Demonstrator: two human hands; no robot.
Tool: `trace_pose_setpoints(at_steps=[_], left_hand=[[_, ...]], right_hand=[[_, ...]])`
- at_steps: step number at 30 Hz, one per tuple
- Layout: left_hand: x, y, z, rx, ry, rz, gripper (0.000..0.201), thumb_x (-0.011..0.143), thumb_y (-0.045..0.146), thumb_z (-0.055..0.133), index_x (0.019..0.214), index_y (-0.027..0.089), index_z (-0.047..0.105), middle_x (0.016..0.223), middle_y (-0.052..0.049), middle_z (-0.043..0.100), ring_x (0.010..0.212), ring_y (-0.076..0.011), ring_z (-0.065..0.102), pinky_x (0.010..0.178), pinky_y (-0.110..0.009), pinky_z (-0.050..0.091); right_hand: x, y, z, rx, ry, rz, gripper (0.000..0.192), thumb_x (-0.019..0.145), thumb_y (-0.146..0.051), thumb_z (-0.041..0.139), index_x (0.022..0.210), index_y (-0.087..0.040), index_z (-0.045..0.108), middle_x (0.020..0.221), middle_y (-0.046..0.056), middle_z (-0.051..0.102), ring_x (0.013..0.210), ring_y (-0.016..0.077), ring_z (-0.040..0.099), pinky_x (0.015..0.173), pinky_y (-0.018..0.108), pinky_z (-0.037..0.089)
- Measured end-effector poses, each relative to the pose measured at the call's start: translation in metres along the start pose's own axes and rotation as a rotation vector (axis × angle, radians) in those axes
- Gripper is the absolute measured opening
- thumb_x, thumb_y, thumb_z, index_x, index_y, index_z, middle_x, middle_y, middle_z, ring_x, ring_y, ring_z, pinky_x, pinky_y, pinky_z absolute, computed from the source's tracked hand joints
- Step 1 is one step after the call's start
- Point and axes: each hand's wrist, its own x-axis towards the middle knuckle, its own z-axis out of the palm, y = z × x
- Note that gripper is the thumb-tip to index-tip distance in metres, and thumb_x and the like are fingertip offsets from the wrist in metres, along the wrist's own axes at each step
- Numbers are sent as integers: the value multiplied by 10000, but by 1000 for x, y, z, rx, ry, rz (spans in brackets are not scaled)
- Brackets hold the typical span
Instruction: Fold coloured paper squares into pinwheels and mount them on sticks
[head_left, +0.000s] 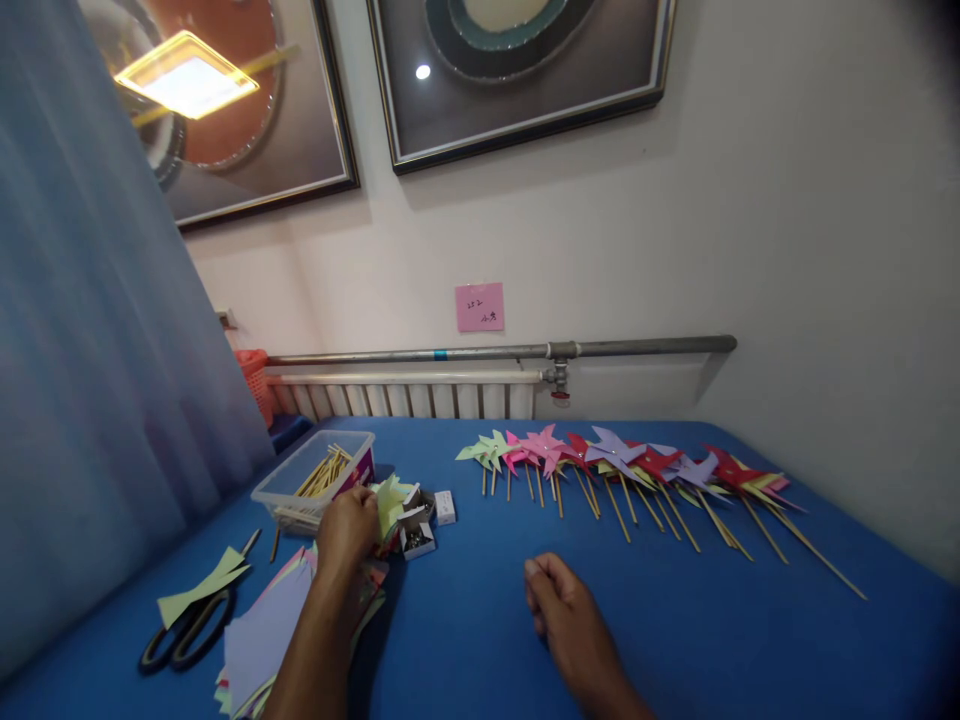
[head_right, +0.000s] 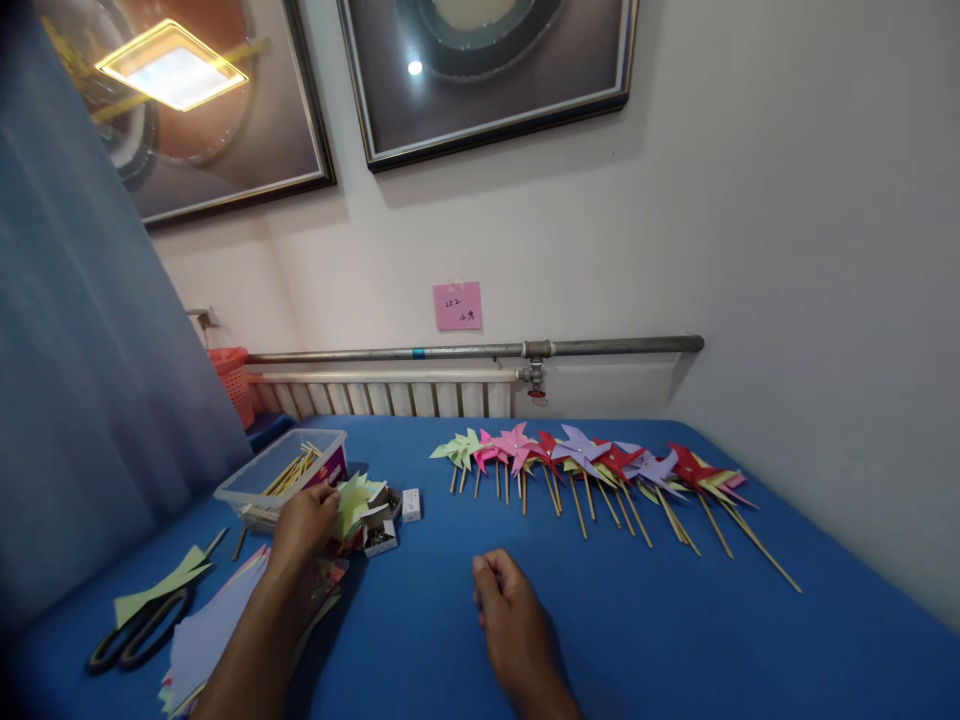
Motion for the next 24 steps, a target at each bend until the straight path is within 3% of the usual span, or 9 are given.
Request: trace_pose_setpoints(at_steps=[3, 6, 9, 11, 13, 16, 20, 24], left_hand=[[-2, 1, 0, 2, 100, -49, 319, 1009, 254, 513, 1067, 172, 816, 1105, -167, 833, 1056, -333, 759, 844, -369, 495], [-6, 2, -2, -17, 331, -62, 321, 1006, 255, 501, 1101, 176, 798, 1134, -168, 818, 1067, -327, 750, 865, -369, 504], [-9, 6, -4, -104, 556, 14, 280, 970, 234, 519, 1039, 179, 785, 1109, -153, 803, 1069, -305, 735, 908, -365, 509], [-11, 11, -2, -232, 593, 61, 236, 938, 244, 542, 940, 196, 773, 1033, -128, 796, 1034, -291, 726, 918, -365, 506], [-14, 19, 4, -488, 481, 36, 174, 886, 291, 605, 855, 209, 756, 901, -83, 779, 915, -265, 716, 855, -350, 507], [-23, 38, 22, -1053, 89, -125, 196, 730, 386, 746, 758, 195, 711, 672, -18, 689, 650, -207, 636, 667, -309, 479], [-46, 65, 47, -1344, -282, -181, 336, 562, 370, 881, 732, 164, 677, 641, -14, 687, 553, -163, 600, 577, -274, 465], [-66, 80, 60, -1496, -574, -191, 328, 584, 289, 931, 724, 144, 672, 628, -12, 671, 551, -130, 579, 586, -252, 459]], right_hand=[[0, -1, 0, 2, 3, 3, 484, 830, -733, 546, 692, -277, 459, 571, -71, 449, 506, 143, 432, 519, 279, 366], [0, -2, 0, 10, 3, 0, 485, 829, -733, 553, 689, -277, 464, 566, -72, 447, 508, 143, 434, 524, 280, 372], [0, 0, -1, 24, 2, 2, 493, 817, -740, 566, 683, -277, 466, 565, -70, 449, 506, 143, 430, 518, 279, 362], [0, 1, 0, 32, 7, 1, 501, 804, -751, 573, 677, -277, 471, 563, -68, 456, 500, 142, 423, 511, 279, 353], [0, 0, 0, 43, 7, -2, 502, 801, -752, 585, 676, -275, 492, 562, -62, 482, 495, 142, 426, 508, 281, 350], [-1, -2, -1, 86, 15, -30, 498, 804, -740, 623, 677, -266, 541, 566, -47, 533, 498, 143, 450, 515, 283, 360], [3, 1, -2, 219, 51, -67, 522, 774, -757, 719, 706, -248, 623, 593, -20, 611, 532, 158, 531, 525, 276, 393], [10, 11, -2, 402, 89, -33, 601, 682, -806, 820, 817, -230, 713, 799, 49, 766, 643, 211, 677, 578, 305, 500]])
